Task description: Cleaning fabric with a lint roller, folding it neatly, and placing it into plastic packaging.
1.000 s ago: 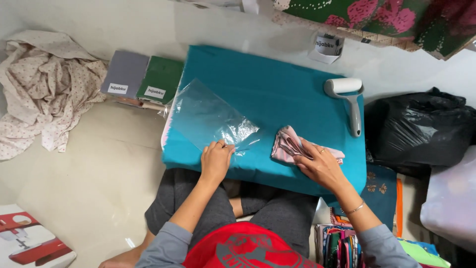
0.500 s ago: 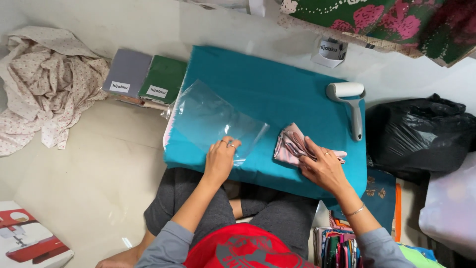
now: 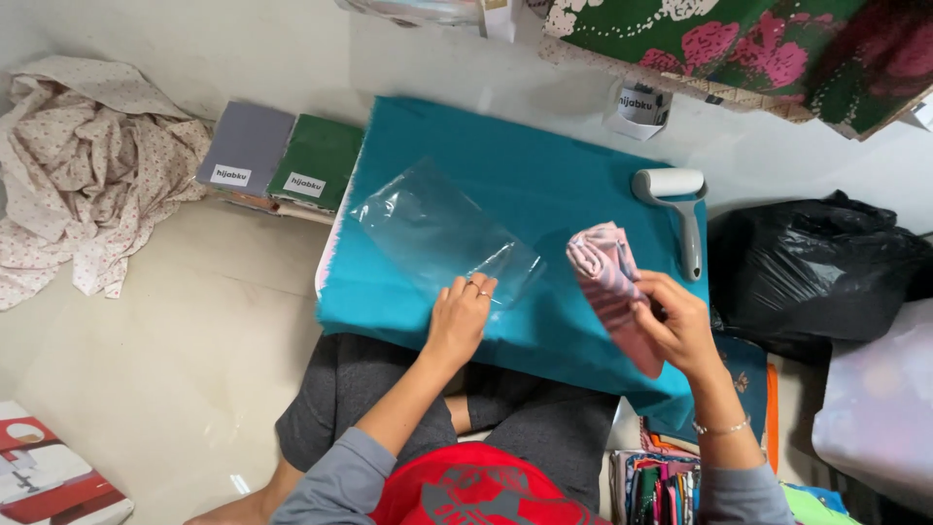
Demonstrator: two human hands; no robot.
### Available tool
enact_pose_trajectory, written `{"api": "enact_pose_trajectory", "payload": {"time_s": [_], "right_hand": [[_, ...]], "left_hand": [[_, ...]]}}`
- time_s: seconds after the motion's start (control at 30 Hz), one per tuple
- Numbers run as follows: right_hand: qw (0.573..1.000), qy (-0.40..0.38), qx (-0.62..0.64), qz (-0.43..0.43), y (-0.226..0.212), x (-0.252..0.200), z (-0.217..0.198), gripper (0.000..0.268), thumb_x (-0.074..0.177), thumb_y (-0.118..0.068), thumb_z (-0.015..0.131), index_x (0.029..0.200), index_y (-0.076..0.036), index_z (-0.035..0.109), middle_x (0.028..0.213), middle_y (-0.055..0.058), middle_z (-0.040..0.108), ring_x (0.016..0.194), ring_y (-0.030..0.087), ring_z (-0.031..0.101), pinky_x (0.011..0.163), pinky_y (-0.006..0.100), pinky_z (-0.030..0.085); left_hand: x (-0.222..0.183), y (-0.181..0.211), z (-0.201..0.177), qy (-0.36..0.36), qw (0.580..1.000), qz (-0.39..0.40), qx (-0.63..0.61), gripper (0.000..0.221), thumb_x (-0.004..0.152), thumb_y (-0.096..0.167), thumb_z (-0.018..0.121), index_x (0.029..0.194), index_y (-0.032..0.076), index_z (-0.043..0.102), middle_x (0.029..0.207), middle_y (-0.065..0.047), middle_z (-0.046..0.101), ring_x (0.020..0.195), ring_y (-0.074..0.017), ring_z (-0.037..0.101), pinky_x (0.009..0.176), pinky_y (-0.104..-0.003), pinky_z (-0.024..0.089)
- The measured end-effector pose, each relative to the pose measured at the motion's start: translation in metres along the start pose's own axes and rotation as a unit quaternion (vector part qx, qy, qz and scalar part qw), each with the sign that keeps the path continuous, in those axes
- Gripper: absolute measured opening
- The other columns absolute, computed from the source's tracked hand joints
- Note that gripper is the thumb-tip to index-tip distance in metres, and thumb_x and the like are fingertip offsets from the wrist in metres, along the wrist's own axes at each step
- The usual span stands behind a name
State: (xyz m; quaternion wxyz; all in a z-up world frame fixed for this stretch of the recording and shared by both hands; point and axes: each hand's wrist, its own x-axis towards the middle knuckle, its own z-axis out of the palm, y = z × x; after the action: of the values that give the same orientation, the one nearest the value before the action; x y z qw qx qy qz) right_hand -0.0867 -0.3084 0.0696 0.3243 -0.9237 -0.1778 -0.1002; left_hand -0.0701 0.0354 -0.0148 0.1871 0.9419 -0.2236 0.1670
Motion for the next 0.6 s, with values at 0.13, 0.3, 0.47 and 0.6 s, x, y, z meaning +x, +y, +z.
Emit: {"api": "enact_pose_trajectory", "payload": {"time_s": [0.13, 0.3, 0.47, 0.6], "right_hand": [[0.994, -0.06, 0.083, -0.03, -0.055, 0.006, 0.012, 0.016, 0.092, -0.022, 0.068, 0.1, -0.011, 0.075, 0.115, 0.014, 0.077, 0.102, 0.036, 0.073, 0.087, 0.045, 0.057], [0.988, -0.123, 0.094, 0.017, -0.066, 0.009, 0.033, 0.018, 0.091, -0.017, 0.065, 0.103, -0.009, 0.075, 0.109, 0.017, 0.077, 0.098, 0.042, 0.074, 0.084, 0.05, 0.058], [0.988, -0.132, 0.069, 0.038, -0.074, 0.011, 0.04, 0.019, 0.09, -0.016, 0.064, 0.104, -0.009, 0.074, 0.11, 0.016, 0.077, 0.098, 0.043, 0.074, 0.083, 0.051, 0.058], [0.976, -0.145, -0.162, 0.023, -0.078, 0.01, 0.046, 0.024, 0.088, -0.023, 0.067, 0.111, -0.015, 0.07, 0.116, 0.009, 0.072, 0.093, 0.038, 0.074, 0.078, 0.051, 0.06]], "left_hand": [[0.01, 0.02, -0.009, -0.039, 0.998, 0.0, -0.042, 0.053, 0.082, 0.001, 0.068, 0.133, 0.011, 0.058, 0.124, -0.007, 0.059, 0.102, -0.0284, 0.054, 0.075, -0.04, 0.046], [0.011, 0.025, -0.011, -0.099, 0.991, -0.02, -0.083, 0.076, 0.073, 0.001, 0.073, 0.144, 0.013, 0.051, 0.139, -0.003, 0.053, 0.113, -0.0274, 0.052, 0.082, -0.039, 0.052], [0.012, 0.034, -0.018, -0.094, 0.99, -0.025, -0.105, 0.086, 0.069, -0.005, 0.075, 0.15, 0.004, 0.045, 0.149, -0.011, 0.048, 0.115, -0.0316, 0.053, 0.083, -0.041, 0.056], [0.012, 0.04, -0.027, -0.025, 0.996, -0.008, -0.089, 0.073, 0.076, -0.003, 0.069, 0.146, 0.002, 0.051, 0.146, -0.011, 0.053, 0.114, -0.0303, 0.056, 0.079, -0.039, 0.058]]}}
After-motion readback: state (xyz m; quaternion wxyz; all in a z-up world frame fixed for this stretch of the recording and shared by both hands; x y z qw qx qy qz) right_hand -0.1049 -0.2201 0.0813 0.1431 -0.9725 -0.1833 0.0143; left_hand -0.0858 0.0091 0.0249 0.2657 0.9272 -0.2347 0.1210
